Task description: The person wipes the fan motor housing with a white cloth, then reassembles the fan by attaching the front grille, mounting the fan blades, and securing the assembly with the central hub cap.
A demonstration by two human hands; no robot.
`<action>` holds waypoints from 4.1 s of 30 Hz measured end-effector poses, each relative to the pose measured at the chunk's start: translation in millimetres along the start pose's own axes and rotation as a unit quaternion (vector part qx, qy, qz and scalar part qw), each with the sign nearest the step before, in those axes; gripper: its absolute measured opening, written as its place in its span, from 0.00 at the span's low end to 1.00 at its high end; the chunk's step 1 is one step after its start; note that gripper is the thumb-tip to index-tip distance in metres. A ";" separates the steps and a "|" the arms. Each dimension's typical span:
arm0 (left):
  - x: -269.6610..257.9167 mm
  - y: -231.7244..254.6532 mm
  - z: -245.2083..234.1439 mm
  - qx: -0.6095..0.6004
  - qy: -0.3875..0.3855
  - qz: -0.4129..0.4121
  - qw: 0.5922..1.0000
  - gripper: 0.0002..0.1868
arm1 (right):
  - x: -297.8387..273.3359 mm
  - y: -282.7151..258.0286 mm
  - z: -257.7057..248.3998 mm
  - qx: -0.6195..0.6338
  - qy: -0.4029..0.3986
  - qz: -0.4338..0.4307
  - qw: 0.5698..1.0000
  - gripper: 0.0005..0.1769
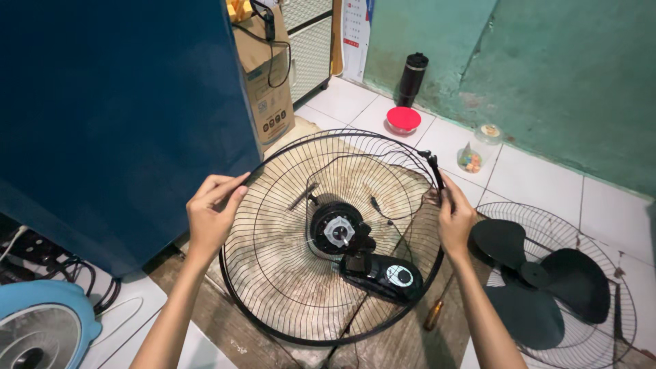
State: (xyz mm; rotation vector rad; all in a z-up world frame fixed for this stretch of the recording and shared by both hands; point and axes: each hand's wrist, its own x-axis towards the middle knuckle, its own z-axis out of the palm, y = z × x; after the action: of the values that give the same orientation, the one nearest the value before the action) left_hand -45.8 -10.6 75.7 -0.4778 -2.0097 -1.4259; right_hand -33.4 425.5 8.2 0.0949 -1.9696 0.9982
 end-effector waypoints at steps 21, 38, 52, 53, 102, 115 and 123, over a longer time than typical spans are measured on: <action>-5.0 -6.1 2.4 0.036 0.016 0.040 0.998 0.11 | -0.3 1.6 -2.1 -0.004 0.001 -0.030 1.000 0.23; -18.8 7.8 -5.8 0.108 0.015 0.101 0.989 0.17 | -53.4 46.5 -31.8 0.016 -0.108 0.111 0.988 0.15; -70.5 -21.6 -11.2 0.183 0.051 0.078 0.979 0.19 | -168.4 2.6 -30.2 -0.041 -0.062 0.298 0.952 0.17; -84.0 -27.5 -9.6 0.187 0.074 0.057 0.978 0.17 | -172.8 4.2 -29.3 -0.024 -0.054 0.280 0.958 0.16; -334.0 -89.6 144.1 -0.498 -0.094 -0.502 0.700 0.25 | -202.7 64.6 -24.5 0.196 -0.068 0.293 0.933 0.16; -344.9 -107.3 155.9 -0.374 0.023 -0.610 0.698 0.18 | -187.0 36.1 -36.6 0.012 -0.115 0.308 0.944 0.15; -342.6 -98.8 149.9 -0.367 0.017 -0.599 0.712 0.21 | -34.4 -8.8 -43.9 -0.060 -0.080 0.005 0.995 0.18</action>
State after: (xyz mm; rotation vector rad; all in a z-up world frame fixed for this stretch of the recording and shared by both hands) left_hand 106.3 115.2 -256.9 0.7763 -1.5625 -2.9806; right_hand 20.8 439.0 -0.3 0.1011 -2.1729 0.8987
